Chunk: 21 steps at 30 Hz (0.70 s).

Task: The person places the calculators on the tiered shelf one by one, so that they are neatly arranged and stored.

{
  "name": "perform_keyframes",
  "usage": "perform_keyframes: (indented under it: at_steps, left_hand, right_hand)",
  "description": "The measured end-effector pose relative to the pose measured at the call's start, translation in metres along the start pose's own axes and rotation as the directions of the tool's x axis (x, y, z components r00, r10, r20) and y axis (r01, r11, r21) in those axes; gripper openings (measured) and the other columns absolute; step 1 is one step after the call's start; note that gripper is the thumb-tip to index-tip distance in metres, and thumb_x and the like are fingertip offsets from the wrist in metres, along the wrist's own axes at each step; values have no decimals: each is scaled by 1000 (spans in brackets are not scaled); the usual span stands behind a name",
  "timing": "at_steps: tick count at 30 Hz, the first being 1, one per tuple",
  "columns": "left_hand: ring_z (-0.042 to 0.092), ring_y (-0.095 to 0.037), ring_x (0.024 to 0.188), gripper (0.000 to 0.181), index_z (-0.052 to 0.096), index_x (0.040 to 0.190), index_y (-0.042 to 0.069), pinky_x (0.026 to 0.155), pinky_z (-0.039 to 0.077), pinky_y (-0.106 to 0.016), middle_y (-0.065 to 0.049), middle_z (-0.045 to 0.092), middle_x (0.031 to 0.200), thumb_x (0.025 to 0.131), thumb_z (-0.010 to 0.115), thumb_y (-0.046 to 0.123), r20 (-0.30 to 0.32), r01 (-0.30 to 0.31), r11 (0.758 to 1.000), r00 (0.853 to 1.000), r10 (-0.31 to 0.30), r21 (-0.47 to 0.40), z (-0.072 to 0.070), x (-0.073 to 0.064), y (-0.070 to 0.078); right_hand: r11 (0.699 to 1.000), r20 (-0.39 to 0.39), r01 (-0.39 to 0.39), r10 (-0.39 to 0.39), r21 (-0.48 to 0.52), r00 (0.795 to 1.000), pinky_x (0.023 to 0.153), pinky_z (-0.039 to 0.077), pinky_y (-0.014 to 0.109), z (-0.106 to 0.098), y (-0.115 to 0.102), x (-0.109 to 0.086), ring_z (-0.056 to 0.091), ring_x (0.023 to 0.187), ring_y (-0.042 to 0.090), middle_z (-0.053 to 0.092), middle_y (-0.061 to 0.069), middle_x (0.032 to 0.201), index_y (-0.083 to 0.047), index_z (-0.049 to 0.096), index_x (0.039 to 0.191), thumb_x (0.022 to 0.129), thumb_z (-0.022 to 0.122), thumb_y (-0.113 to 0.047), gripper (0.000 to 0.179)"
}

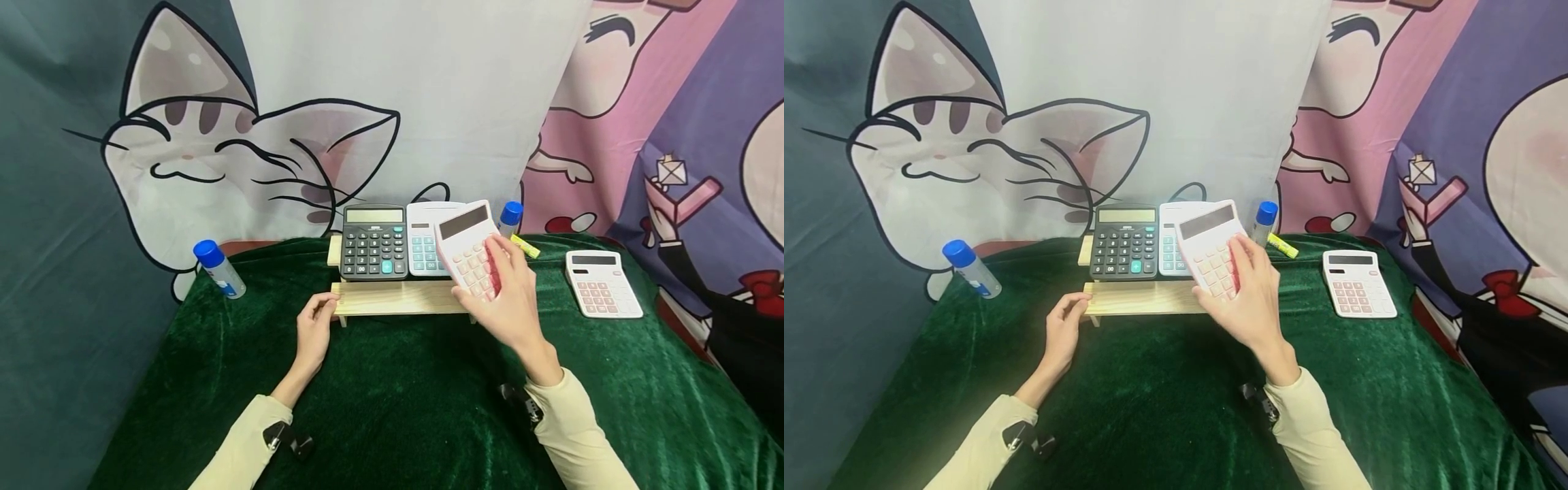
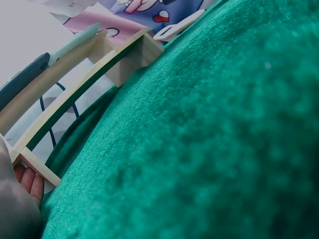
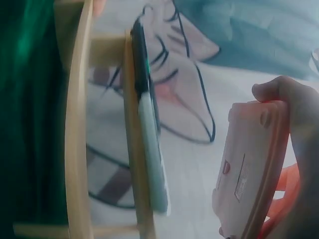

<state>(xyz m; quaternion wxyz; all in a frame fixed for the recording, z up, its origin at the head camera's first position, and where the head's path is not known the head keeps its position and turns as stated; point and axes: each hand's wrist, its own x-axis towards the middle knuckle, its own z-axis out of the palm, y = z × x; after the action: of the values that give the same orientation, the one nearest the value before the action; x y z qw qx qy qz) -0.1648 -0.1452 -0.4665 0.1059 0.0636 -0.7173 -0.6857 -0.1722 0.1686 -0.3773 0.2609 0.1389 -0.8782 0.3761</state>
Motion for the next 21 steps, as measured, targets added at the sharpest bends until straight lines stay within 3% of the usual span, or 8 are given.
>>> perform_keyframes:
  at_steps: [5,12,15,21]
  left_hand:
    - [58,-5,84,22,64,113,-8,78,54,-23,-10,61,105,102,52,7,-1,-11,1000,1000,11,-22,-1,1,-2]
    - [59,-7,85,22,65,112,-4,76,52,-19,-8,62,106,103,53,11,-37,-43,999,998,42,-33,0,14,-33]
    - [60,-6,84,21,66,110,-5,74,53,-19,-7,63,102,102,54,10,-48,-64,997,997,61,-52,1,14,-35]
    - [61,-6,83,19,67,109,-5,72,50,-17,4,65,93,101,57,9,-55,-98,993,994,95,-63,1,14,-38]
  right_hand:
    - [994,48,107,-108,22,993,100,31,57,11,-20,-10,47,121,34,42,12,151,-10,51,145,63,85,-41,94]
    - [964,141,258,-264,59,954,103,32,54,34,-39,-24,46,127,30,45,10,149,-11,52,144,62,83,-47,95]
    - [951,216,307,-308,39,927,106,32,53,44,-43,-32,42,132,29,44,8,150,-14,51,145,61,83,-52,98]
    - [913,365,407,-387,22,847,108,31,52,62,-46,-48,36,140,33,44,4,151,-18,49,146,63,80,-58,97]
